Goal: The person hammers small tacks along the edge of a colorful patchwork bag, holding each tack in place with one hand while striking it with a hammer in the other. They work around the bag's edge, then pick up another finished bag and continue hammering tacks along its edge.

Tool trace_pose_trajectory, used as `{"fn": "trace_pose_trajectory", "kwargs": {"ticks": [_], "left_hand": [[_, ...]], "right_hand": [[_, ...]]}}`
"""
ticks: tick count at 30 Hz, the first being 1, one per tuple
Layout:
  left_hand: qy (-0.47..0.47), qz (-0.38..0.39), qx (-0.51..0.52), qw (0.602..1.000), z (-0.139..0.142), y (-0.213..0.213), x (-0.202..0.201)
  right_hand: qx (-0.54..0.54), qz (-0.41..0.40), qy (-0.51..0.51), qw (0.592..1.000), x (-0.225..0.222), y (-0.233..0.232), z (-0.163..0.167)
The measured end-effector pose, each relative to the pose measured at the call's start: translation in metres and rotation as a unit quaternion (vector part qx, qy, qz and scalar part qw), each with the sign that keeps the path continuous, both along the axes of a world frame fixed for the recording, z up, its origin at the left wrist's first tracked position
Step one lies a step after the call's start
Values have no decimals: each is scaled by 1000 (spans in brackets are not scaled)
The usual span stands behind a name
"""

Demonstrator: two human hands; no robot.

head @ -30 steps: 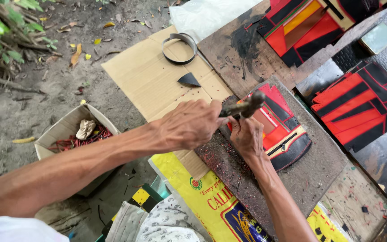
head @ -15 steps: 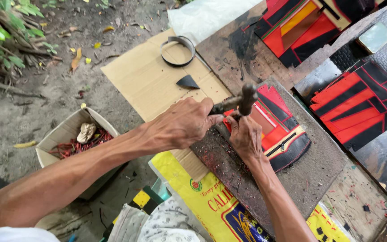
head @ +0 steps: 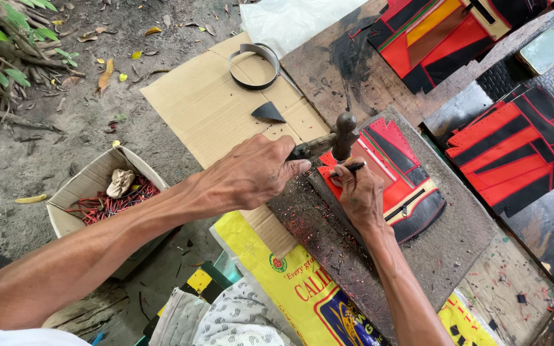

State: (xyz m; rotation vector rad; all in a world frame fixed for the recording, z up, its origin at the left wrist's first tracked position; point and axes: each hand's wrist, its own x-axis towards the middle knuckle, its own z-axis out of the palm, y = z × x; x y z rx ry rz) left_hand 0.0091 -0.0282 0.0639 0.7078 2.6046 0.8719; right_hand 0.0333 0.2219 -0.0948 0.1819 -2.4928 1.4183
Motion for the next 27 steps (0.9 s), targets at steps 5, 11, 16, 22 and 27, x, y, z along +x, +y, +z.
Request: {"fn": "trace_pose_trajectory", "kwargs": {"ticks": [5,11,16,22,27], "left_hand": [[3,-2,-4,1000,6,2,2],[-28,3,-21,999,-19,8,-2],[39,33,81,995,-81,34,-16],[56,76,132,987,-148,74,-51],[75,45,114,990,-158,63,-65]], "right_hand": [[30,-7,6,1000,0,1,0],[17,-17,-20,1000,0,4,-7],[-69,3,-42,997,0,5,-6],[-53,14,-39,998,2,7,-2],[-45,27,-23,998,0,8,-2]]}}
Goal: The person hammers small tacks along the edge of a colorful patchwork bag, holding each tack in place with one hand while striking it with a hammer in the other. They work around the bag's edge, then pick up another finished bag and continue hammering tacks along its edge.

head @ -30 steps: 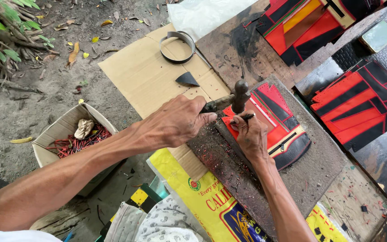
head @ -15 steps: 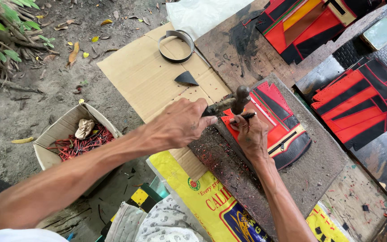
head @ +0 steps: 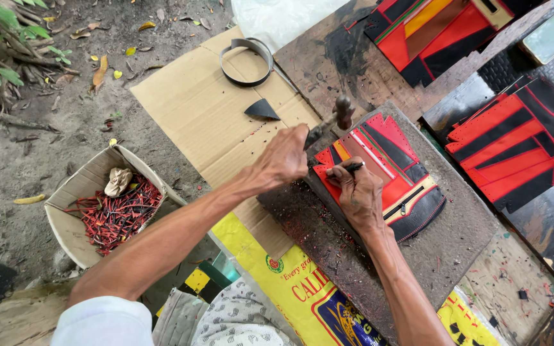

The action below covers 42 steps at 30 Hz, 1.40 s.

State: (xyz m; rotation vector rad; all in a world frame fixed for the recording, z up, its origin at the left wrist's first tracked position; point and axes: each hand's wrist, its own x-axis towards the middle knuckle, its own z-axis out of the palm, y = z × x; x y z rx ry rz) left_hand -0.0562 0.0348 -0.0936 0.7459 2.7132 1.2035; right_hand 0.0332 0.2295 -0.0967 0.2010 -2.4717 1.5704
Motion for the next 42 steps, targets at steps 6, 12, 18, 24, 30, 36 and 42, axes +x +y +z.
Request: {"fn": "trace_pose_trajectory", "kwargs": {"ticks": [6,12,18,24,30,36,42], "left_hand": [[-25,23,19,999,36,-14,2],[-30,8,31,999,72,-29,17],[-16,-16,10,1000,88,-38,29],[15,-42,11,999,98,-39,36],[17,-57,17,998,104,-39,39],[21,-63,13,998,106,-38,41],[19,-71,28,997,120,-34,43]], "right_hand": [[61,-9,34,998,1,-1,4],[51,-13,14,999,0,-2,6],[23,-21,6,1000,0,-4,-1],[3,-25,6,1000,0,-2,-7],[-73,-35,-27,996,0,-1,-15],[-80,-20,-21,996,-1,0,-12],[61,-28,36,997,2,-4,0]]}}
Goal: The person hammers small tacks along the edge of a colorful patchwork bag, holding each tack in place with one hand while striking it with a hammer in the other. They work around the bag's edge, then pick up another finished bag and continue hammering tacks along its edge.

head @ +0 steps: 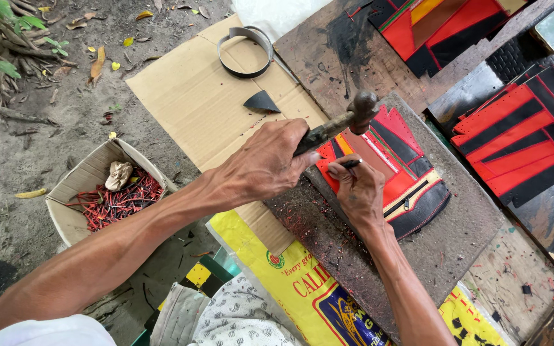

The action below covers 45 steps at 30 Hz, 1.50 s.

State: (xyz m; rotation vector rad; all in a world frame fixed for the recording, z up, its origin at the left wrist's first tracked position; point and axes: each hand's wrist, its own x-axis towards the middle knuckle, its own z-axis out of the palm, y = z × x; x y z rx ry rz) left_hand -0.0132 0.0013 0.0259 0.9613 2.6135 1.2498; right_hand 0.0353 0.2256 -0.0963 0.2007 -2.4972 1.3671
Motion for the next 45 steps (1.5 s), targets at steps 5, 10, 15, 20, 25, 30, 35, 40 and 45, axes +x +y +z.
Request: {"fn": "trace_pose_trajectory", "kwargs": {"ticks": [5,10,15,20,25,30,35,40,45], "left_hand": [[-63,-10,-12,998,19,5,11],[56,-45,-97,993,32,10,22],[5,-43,-55,998,41,9,21],[36,-44,-36,998,39,13,26],[6,-33,-116,993,33,11,23],[35,-58,-143,987,34,15,24],[-9,-52,-58,997,48,16,25],[89,-84,249,961,56,26,32],[-50,-72,-197,976,42,3,28]], "right_hand": [[35,4,19,999,0,0,3],[107,-20,-9,994,1,3,-2],[105,20,58,993,-1,5,-5],[103,11,28,994,0,3,2],[71,-11,-11,997,-1,-2,11],[82,26,30,996,-1,-1,9],[124,-6,21,992,-2,2,-3],[108,16,24,994,-1,4,-9],[138,-1,18,990,-1,2,-5]]}}
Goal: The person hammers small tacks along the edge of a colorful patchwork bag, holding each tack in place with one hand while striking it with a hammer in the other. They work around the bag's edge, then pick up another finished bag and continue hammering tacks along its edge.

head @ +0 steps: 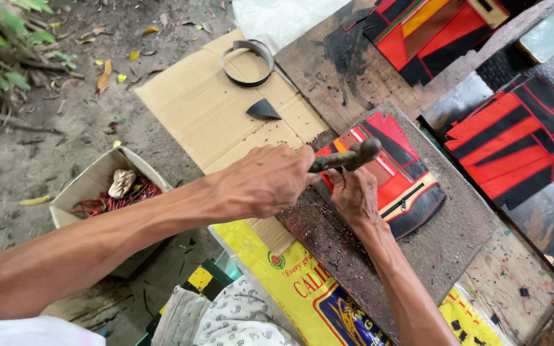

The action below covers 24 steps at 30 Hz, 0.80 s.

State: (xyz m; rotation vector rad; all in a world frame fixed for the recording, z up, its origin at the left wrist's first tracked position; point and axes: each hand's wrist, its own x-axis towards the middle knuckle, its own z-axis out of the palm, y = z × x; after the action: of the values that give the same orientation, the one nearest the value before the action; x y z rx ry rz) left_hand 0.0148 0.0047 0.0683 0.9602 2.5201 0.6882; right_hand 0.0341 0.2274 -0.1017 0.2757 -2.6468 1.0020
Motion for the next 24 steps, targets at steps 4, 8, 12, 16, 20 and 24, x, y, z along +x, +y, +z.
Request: {"fn": "trace_pose_trajectory", "kwargs": {"ticks": [4,8,12,16,20,24], "left_hand": [[-57,85,-39,994,-23,-18,6],[-12,66,-39,997,-51,-19,-1],[-36,47,-76,995,-87,-9,-10],[9,28,3,1000,-112,-10,-11],[77,17,55,995,-119,-13,-6],[14,50,7,999,-114,-13,-9]], "right_hand": [[12,11,48,999,4,-3,1],[-28,-23,61,997,6,-6,-5],[-121,-108,-37,986,4,-1,-7],[-189,-41,-42,980,13,6,-1],[-119,-39,-63,990,23,5,8],[-135,-12,-47,990,19,3,14]]}}
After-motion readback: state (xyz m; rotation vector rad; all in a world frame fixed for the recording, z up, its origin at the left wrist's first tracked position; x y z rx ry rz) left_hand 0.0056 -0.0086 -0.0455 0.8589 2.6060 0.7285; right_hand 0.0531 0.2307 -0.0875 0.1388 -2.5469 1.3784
